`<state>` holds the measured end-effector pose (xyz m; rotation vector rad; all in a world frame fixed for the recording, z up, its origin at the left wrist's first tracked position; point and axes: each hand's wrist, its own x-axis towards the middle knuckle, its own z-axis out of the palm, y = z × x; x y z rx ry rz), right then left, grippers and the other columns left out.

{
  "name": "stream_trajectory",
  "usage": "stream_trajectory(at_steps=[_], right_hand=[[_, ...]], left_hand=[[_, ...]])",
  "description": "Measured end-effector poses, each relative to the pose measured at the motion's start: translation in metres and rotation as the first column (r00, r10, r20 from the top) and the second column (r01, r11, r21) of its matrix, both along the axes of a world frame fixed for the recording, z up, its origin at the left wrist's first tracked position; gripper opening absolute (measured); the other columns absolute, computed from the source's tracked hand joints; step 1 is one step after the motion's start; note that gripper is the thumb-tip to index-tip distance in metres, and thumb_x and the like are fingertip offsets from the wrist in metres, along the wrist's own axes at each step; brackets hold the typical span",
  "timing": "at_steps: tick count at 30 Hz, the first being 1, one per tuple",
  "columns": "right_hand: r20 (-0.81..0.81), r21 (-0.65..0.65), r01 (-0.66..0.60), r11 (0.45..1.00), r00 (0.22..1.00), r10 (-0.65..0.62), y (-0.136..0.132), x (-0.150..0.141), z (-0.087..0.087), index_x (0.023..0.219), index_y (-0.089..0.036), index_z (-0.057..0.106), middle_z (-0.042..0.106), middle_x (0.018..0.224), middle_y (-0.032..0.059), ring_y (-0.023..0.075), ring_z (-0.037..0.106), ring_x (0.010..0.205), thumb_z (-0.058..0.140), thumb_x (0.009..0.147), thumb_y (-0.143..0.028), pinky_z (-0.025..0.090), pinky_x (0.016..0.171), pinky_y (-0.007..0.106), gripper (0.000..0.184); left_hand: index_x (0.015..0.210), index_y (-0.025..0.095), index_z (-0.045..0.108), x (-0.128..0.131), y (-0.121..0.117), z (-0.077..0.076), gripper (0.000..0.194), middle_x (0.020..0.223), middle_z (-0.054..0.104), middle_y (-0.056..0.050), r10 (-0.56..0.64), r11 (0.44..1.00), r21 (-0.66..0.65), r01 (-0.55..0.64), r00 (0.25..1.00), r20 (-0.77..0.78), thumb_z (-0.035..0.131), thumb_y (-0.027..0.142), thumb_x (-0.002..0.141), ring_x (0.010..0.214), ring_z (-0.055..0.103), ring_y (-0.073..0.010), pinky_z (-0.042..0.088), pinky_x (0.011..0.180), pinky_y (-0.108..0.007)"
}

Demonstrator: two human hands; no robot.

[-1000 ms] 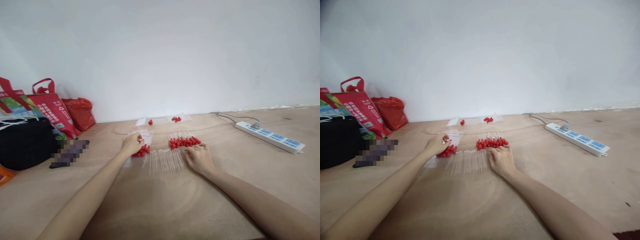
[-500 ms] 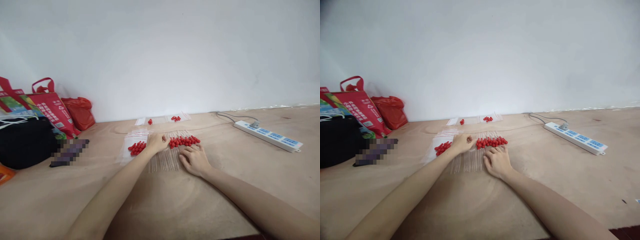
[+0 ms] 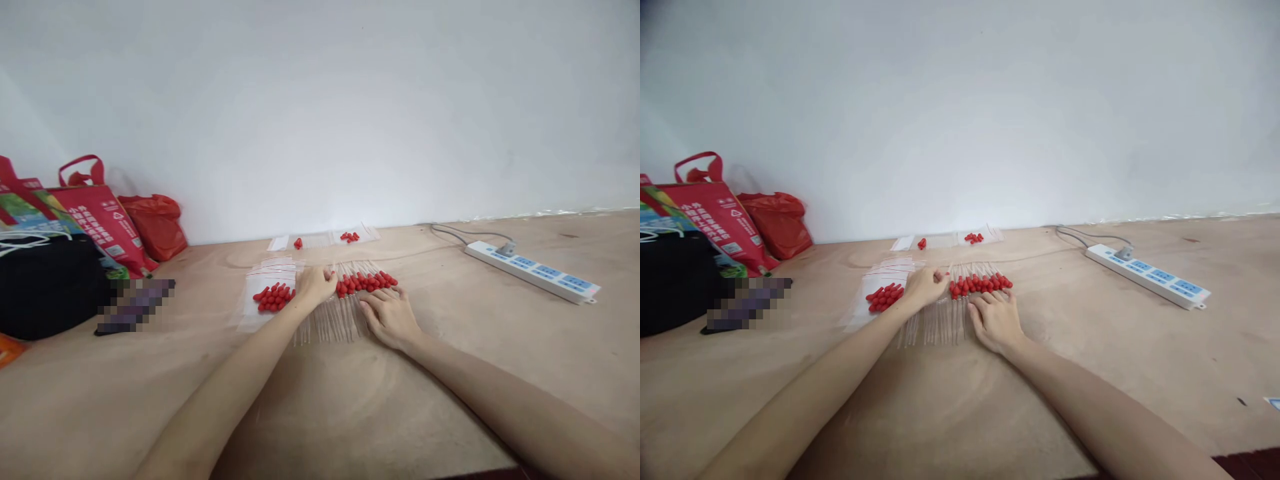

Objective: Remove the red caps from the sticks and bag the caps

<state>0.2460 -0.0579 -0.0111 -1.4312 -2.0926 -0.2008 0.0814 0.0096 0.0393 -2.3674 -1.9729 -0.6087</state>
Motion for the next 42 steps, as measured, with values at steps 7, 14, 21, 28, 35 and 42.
stream_trajectory(at_steps=[7,14,21,28,35,42], right_hand=[[-0.218,0.133,0.011,0.991,0.976,0.019,0.006,0.004,-0.004,0.110,-0.019,0.052,0.058,0.105,0.0081,0.0195,0.049,0.102,0.036,0.086,-0.033,0.033,0.086,0.036,0.032],[0.038,0.274,-0.217,0.937,0.976,0.214,-0.002,0.000,0.003,0.121,-0.024,0.046,0.048,0.122,0.0094,0.0227,0.040,0.113,0.046,0.081,-0.042,0.024,0.097,0.044,0.044],[0.130,0.255,-0.345,0.903,0.938,0.322,-0.004,-0.009,0.001,0.106,-0.029,0.058,0.064,0.100,0.0012,0.0190,0.048,0.104,0.048,0.083,-0.039,0.011,0.100,0.048,0.027],[0.068,0.288,-0.379,0.880,0.924,0.376,-0.005,-0.014,-0.002,0.097,-0.026,0.062,0.067,0.070,-0.0017,0.0155,0.054,0.088,0.046,0.085,-0.031,0.010,0.099,0.048,0.021],[0.078,0.312,-0.414,0.855,0.908,0.411,-0.009,-0.017,-0.001,0.100,-0.029,0.060,0.067,0.069,-0.0036,0.0137,0.054,0.085,0.047,0.083,-0.026,0.011,0.099,0.046,0.022],[0.130,0.298,-0.460,0.836,0.888,0.442,-0.011,-0.013,0.000,0.089,-0.028,0.062,0.062,0.056,-0.0046,0.0148,0.054,0.086,0.045,0.080,-0.021,0.010,0.097,0.048,0.021]], left_hand=[[0.068,0.018,0.054,-0.056,-0.052,-0.007,0.016,0.073,0.062,-0.002,-0.241,0.913,0.311,0.263,0.965,-0.108,0.047,0.029,0.077,0.074,0.055,-0.0180,0.033,0.070,-0.033],[0.069,0.018,0.057,-0.079,-0.073,-0.028,0.014,0.071,0.063,-0.002,-0.390,0.751,0.466,0.468,0.884,-0.258,0.047,0.024,0.078,0.068,0.053,-0.0157,0.033,0.071,-0.033],[0.070,0.018,0.058,-0.073,-0.075,-0.030,0.011,0.070,0.064,-0.002,-0.435,0.677,0.517,0.525,0.851,-0.294,0.051,0.022,0.077,0.066,0.053,-0.0148,0.033,0.070,-0.033],[0.077,0.018,0.059,-0.069,-0.077,-0.029,0.008,0.075,0.065,-0.002,-0.482,0.666,0.520,0.536,0.840,-0.249,0.054,0.024,0.076,0.072,0.054,-0.0167,0.035,0.073,-0.034],[0.091,0.022,0.061,-0.062,-0.076,-0.031,0.017,0.089,0.067,-0.002,-0.556,0.661,0.462,0.591,0.800,-0.227,0.049,0.030,0.083,0.086,0.056,-0.0164,0.034,0.087,-0.036],[0.075,0.023,0.063,-0.064,-0.077,-0.034,0.017,0.076,0.068,0.001,-0.576,0.677,0.424,0.602,0.791,-0.203,0.049,0.027,0.084,0.079,0.058,-0.0139,0.032,0.088,-0.038]])
